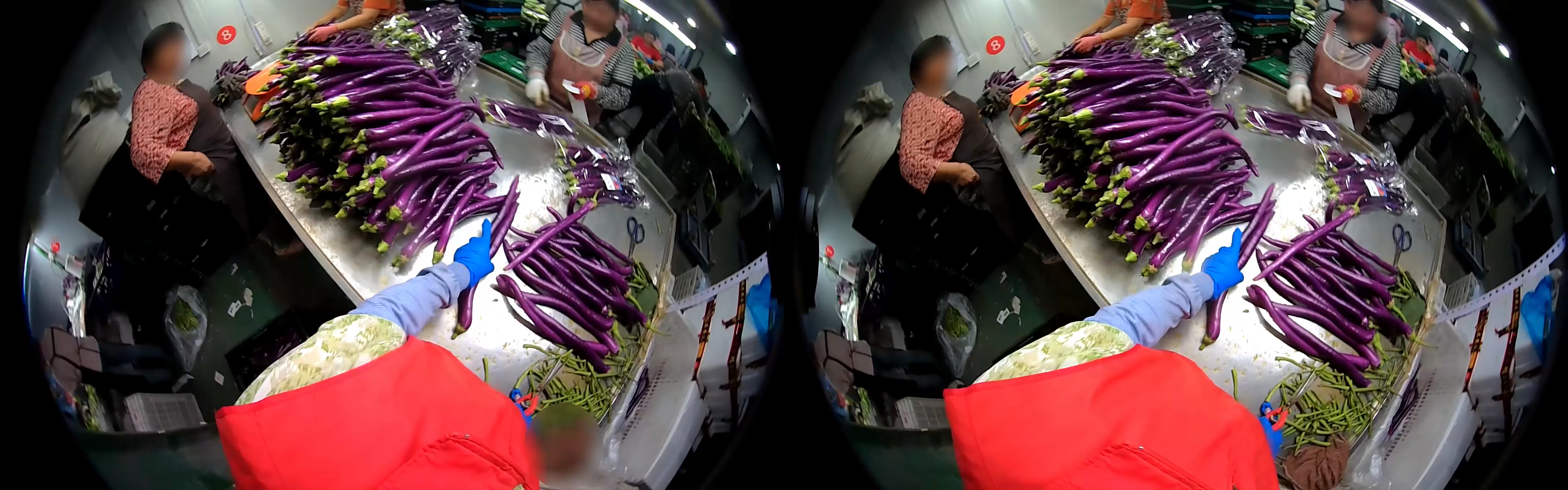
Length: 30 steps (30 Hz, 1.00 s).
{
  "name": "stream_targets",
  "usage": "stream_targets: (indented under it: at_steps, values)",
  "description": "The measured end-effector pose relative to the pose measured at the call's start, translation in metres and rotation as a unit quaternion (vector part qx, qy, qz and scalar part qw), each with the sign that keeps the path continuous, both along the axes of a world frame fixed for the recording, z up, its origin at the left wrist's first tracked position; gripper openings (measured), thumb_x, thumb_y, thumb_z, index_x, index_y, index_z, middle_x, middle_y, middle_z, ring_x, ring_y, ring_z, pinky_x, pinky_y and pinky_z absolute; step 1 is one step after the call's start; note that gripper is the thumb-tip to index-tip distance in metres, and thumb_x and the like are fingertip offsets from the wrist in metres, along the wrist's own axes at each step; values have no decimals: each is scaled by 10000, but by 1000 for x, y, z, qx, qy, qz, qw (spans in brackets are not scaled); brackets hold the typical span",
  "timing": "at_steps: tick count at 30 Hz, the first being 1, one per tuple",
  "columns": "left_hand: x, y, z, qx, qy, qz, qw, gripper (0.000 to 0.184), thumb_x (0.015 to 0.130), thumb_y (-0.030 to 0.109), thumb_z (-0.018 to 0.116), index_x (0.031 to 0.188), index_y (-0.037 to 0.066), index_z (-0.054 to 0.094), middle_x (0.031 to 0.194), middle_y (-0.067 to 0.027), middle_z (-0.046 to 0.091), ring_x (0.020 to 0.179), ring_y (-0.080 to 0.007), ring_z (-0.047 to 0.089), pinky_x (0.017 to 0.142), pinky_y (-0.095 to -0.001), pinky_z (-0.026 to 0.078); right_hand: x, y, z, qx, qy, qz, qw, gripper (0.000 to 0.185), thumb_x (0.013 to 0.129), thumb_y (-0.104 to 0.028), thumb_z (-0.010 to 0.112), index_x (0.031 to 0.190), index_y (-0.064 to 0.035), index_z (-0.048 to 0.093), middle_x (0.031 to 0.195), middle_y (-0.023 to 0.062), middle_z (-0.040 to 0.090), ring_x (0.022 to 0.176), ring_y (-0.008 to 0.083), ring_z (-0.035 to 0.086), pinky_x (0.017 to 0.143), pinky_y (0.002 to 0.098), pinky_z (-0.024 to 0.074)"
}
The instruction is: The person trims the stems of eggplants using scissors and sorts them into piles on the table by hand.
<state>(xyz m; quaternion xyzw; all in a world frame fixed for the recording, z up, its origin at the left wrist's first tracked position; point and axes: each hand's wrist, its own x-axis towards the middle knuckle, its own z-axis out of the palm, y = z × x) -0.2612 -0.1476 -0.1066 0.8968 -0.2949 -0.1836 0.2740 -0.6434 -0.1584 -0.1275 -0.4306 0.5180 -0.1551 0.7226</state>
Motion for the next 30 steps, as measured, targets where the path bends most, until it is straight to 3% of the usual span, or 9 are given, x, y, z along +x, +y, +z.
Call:
stream_targets:
  at_steps: [3,6,8,12,15,20,22,23,30]
  values:
    - [7,15,-6,9,12,-82,997,1042,725,318,687,1459,50,-3,1099,-266,572,914,-400,615,799,-456,491,-1,-3,-3,5,1,10,1000,468,852,-139,617,1289,-74,461,809,10,523,646,81,474,598,249,404]
    - [7,25,5,66,-72,-86,992,1037,741,328,684,1458,45,-8,1144,-283,545,972,-396,595,835,-446,483,-5,-3,0,11,-11,20,1000,464,854,-148,628,1286,-87,473,783,4,521,635,80,472,586,253,401]
    - [3,27,-17,-16,-62,-97,993,1067,706,347,705,1469,90,4,1269,-326,437,1053,-421,551,858,-453,478,-8,0,1,19,-31,24,999,460,854,-154,635,1284,-96,480,765,0,519,627,79,471,577,256,398]
    - [-34,22,3,68,-129,-78,986,1097,641,298,725,1478,158,29,1389,-333,292,1059,-477,523,872,-463,481,-11,8,11,48,-35,-8,998,472,856,-147,628,1295,-85,467,780,15,545,632,92,497,590,265,413]
    - [-32,22,19,51,-57,-44,996,1056,651,134,686,1479,160,31,1295,-322,413,1032,-435,557,837,-442,498,-5,13,23,58,-24,-27,998,520,858,-120,581,1332,-1,404,867,82,626,674,131,570,654,278,456]
    - [-3,32,-2,-58,54,-33,996,1037,669,75,624,1484,176,-10,1106,-283,523,976,-419,565,866,-429,466,-8,7,20,30,59,29,997,468,874,-155,567,1301,-6,447,787,67,619,664,121,560,640,262,446]
    - [-2,42,42,-63,22,-68,995,998,664,59,613,1487,155,59,1150,-292,530,994,-375,582,846,-389,464,-12,1,9,31,76,50,995,446,879,-161,564,1286,-9,462,779,63,617,659,118,556,635,260,444]
    - [8,49,38,-165,-59,-104,979,963,658,51,604,1485,154,122,1079,-270,552,919,-362,593,829,-385,464,-19,-3,-2,45,61,57,995,434,880,-161,564,1276,-10,471,782,61,617,657,116,555,632,261,443]
    - [95,67,220,-115,-355,-110,921,962,664,0,667,1476,156,175,980,-198,558,865,-354,568,779,-386,474,-13,-2,4,83,47,32,995,402,880,-182,584,1244,-37,495,794,73,628,660,133,570,630,283,453]
